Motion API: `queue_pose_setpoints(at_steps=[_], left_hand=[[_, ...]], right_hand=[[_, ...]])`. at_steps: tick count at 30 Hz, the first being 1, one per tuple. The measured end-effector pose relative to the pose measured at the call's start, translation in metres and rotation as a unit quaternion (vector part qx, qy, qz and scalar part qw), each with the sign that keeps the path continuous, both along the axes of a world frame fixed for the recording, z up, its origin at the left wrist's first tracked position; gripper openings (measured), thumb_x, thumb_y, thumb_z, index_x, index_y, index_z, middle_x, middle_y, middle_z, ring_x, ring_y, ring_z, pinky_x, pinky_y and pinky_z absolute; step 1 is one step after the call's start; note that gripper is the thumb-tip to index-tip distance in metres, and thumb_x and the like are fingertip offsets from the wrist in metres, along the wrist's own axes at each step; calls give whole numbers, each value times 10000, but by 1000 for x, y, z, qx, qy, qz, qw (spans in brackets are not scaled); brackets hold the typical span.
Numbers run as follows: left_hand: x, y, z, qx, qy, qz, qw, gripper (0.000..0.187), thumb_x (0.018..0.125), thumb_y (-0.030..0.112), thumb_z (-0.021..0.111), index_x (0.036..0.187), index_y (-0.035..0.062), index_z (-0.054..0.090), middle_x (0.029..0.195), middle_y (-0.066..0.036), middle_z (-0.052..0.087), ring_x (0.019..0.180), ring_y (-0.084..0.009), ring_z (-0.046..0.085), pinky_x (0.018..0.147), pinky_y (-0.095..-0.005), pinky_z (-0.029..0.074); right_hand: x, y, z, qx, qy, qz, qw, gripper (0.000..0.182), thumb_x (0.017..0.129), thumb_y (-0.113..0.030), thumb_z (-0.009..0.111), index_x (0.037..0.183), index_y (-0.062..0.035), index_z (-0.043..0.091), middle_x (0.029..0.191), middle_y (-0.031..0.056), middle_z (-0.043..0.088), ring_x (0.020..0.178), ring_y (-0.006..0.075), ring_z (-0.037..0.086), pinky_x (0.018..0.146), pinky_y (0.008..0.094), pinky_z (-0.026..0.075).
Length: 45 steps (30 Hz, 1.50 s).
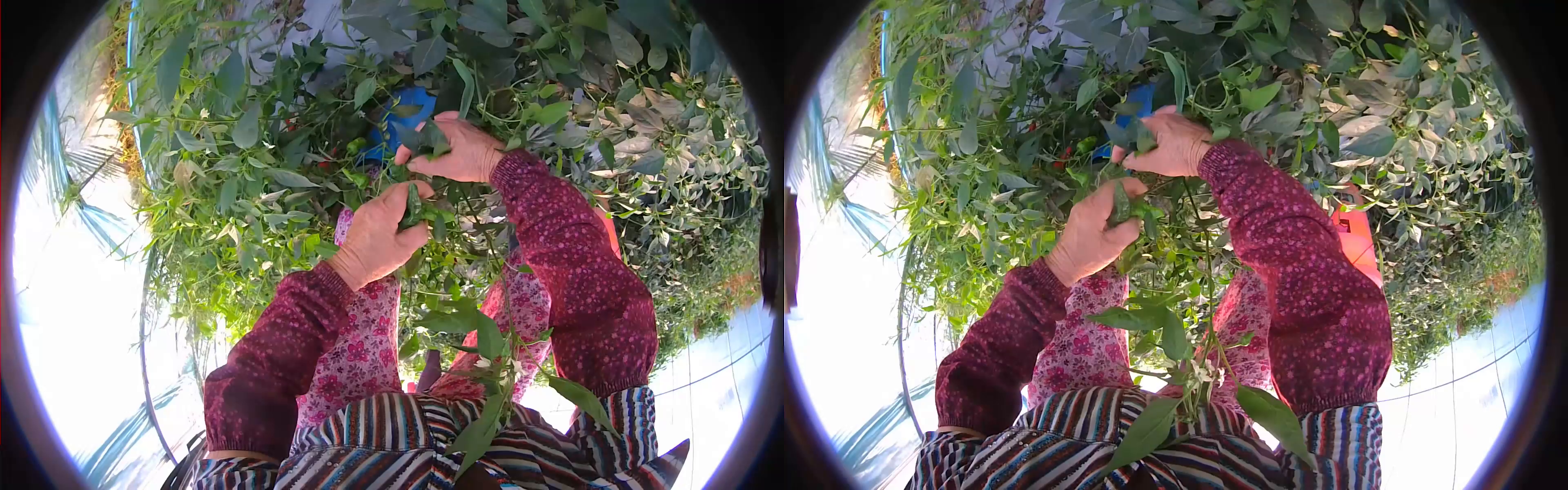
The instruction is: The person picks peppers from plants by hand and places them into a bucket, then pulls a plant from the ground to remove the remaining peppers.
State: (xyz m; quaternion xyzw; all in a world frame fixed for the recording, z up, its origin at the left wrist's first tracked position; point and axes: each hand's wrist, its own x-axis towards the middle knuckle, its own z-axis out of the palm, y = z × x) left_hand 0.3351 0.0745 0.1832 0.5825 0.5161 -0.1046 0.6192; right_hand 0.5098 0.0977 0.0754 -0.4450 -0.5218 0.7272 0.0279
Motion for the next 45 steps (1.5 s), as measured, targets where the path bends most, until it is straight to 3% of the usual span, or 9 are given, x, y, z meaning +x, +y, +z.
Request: queue_pose_setpoints(at_steps=[5, 9, 13, 21, 25, 29, 36, 42, 45], left_hand=[[5, 8, 0, -27, -10, 238, 971, 292, 818, 21, 660, 1062, 8, 500, 800, 10, 558, 722, -29, 492, 621, -213, 436], [11, 15, -1, 48, -3, 201, 978, 278, 832, 42, 654, 1058, 18, 495, 802, -22, 593, 694, -58, 527, 630, -235, 460], [18, 22, 1, 184, 16, 10, 983, 367, 806, 192, 672, 1057, 33, 456, 915, -153, 542, 772, -357, 595, 628, -409, 482], [19, 34, 29, 65, -149, 1, 987, 363, 793, 192, 659, 1045, 14, 468, 844, -158, 571, 745, -349, 610, 626, -391, 492], [-17, 72, -13, -32, 55, 185, 981, 223, 787, 100, 632, 948, -18, 532, 792, -114, 594, 739, -193, 572, 709, -330, 468], [-58, 77, -94, 41, 279, -173, 944, 442, 777, 349, 624, 1006, -29, 598, 937, -223, 650, 898, -359, 633, 792, -442, 497], [-56, 57, -144, -126, 380, -338, 852, 546, 801, 435, 630, 1085, -31, 622, 1029, -217, 639, 958, -365, 624, 817, -450, 491], [-87, 52, -125, -119, 202, -308, 922, 494, 794, 367, 673, 1120, 0, 618, 1005, -214, 639, 918, -316, 633, 800, -442, 488], [-95, 42, -104, -199, 186, 130, 953, 364, 832, 280, 662, 1082, 19, 613, 924, -140, 641, 879, -235, 625, 754, -375, 497]], right_hand=[[3, 4, 8, 92, 56, 150, 983, 461, 648, -453, 725, 1034, -211, 655, 1038, 25, 528, 1133, 231, 482, 1097, 518, 132], [-1, 6, 9, 44, 59, 168, 983, 456, 637, -433, 734, 1012, -187, 651, 1084, 42, 496, 1195, 239, 422, 1111, 526, 117], [-5, -4, 8, 155, 59, 199, 966, 551, 611, -403, 737, 1059, -114, 597, 1203, 89, 465, 1250, 284, 374, 1109, 541, 123], [-14, -33, 2, 234, -10, 169, 957, 351, 694, -383, 665, 967, -162, 677, 1184, 80, 494, 1207, 277, 406, 1111, 524, 146], [-6, -30, 22, 230, -32, 129, 964, 250, 765, -370, 655, 915, -176, 701, 1187, 93, 502, 1195, 287, 413, 1113, 530, 143], [-11, -25, 21, 246, -3, 114, 963, 249, 732, -386, 695, 845, -164, 710, 1205, 112, 514, 1212, 289, 406, 1114, 529, 148], [-9, -30, 22, 234, -7, 102, 967, 251, 724, -380, 704, 830, -153, 709, 1219, 124, 514, 1214, 296, 402, 1117, 514, 163], [-10, -29, 24, 238, -7, 93, 967, 249, 741, -360, 698, 835, -130, 707, 1223, 134, 508, 1219, 304, 396, 1115, 515, 167], [-13, -31, 23, 221, -3, 86, 971, 275, 746, -373, 690, 853, -120, 705, 1248, 136, 494, 1242, 307, 378, 1113, 520, 161]])
